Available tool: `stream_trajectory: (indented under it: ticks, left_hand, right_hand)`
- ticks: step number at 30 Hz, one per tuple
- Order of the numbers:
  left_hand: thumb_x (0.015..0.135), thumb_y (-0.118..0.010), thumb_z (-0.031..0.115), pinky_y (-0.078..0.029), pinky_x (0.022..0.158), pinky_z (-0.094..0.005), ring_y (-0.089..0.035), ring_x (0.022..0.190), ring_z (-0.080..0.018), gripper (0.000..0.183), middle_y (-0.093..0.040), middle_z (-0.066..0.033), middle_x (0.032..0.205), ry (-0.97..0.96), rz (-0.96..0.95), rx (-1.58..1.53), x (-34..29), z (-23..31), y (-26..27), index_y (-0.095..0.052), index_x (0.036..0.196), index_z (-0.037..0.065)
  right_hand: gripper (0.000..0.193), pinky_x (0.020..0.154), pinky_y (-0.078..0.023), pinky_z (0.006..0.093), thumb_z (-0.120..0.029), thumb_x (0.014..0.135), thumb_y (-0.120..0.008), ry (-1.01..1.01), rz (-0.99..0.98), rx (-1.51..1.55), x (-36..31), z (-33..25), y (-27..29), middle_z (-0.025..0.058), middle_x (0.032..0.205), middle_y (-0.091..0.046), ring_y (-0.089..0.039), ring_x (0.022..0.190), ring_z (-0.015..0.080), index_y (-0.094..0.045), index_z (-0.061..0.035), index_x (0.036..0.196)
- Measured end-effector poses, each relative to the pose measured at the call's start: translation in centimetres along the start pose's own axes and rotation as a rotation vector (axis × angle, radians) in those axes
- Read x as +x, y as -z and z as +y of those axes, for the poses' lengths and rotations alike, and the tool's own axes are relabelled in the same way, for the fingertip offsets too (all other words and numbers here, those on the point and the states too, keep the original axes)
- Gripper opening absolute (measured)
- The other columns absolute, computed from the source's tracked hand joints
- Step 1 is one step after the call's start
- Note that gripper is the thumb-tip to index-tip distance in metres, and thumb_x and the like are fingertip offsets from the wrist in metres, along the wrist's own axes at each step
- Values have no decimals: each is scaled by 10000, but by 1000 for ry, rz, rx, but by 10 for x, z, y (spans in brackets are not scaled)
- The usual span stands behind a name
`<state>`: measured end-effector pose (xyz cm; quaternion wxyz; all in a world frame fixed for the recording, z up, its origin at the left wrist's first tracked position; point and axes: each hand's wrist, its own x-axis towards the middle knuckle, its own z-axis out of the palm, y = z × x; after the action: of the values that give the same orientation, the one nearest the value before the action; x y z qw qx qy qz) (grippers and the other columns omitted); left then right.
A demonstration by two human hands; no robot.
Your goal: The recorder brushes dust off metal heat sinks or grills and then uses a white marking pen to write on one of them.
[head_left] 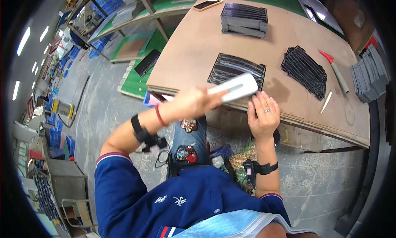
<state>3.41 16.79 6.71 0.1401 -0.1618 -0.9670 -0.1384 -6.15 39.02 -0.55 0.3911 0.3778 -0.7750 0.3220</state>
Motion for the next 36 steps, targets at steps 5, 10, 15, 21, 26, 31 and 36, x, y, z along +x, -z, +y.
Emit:
stream_trajectory:
  ticks: [5,10,15,21,26,31,36]
  left_hand:
    - [939,-501,308,-501,558,-448,-609,555,-357,349,-610,-228,678,359,40,197,15,-90,25,-613,1217,130]
    - [905,-582,289,-496,568,-412,-583,524,-328,391,-594,-203,663,86,-126,83,16,-18,9,-587,1270,149]
    - [946,-497,383,-498,556,-449,-628,586,-337,388,-639,-180,686,251,-75,96,25,-58,4,-567,1286,212]
    - [942,-472,343,-500,539,-446,-613,545,-335,375,-611,-184,637,240,-176,288,38,-73,15,-586,1263,186]
    - [937,-493,390,-502,572,-448,-627,594,-342,384,-629,-181,686,132,-188,104,49,-34,3,-580,1276,233]
    - [943,-468,402,-511,616,-458,-641,667,-357,366,-655,-184,760,335,-38,173,60,-122,13,-627,1210,209]
    - [912,-546,355,-511,616,-450,-630,647,-357,320,-651,-174,753,9,-166,-60,55,-37,-1,-635,1196,240]
  right_hand:
    - [175,885,-464,391,-136,789,-693,4,-3,20,0,1,-2,113,980,-698,-652,985,256,-696,-27,925]
    - [167,891,-465,387,-134,789,-694,-12,-1,4,0,2,-6,110,979,-700,-654,981,256,-699,-30,919]
    - [163,881,-472,388,-129,786,-697,-1,11,-4,5,2,0,108,978,-700,-656,983,252,-699,-31,916]
    - [156,891,-465,383,-133,788,-694,-12,16,5,1,0,-7,103,982,-700,-655,985,250,-698,-37,910]
    - [150,885,-470,383,-130,793,-686,-8,16,-10,-1,3,2,102,979,-700,-655,985,251,-697,-38,910]
    - [157,885,-469,390,-135,796,-683,13,15,18,1,0,-2,102,982,-699,-654,983,250,-693,-37,918]
    - [161,887,-468,390,-132,789,-688,-7,13,3,0,2,-3,104,982,-698,-653,983,254,-691,-38,920]
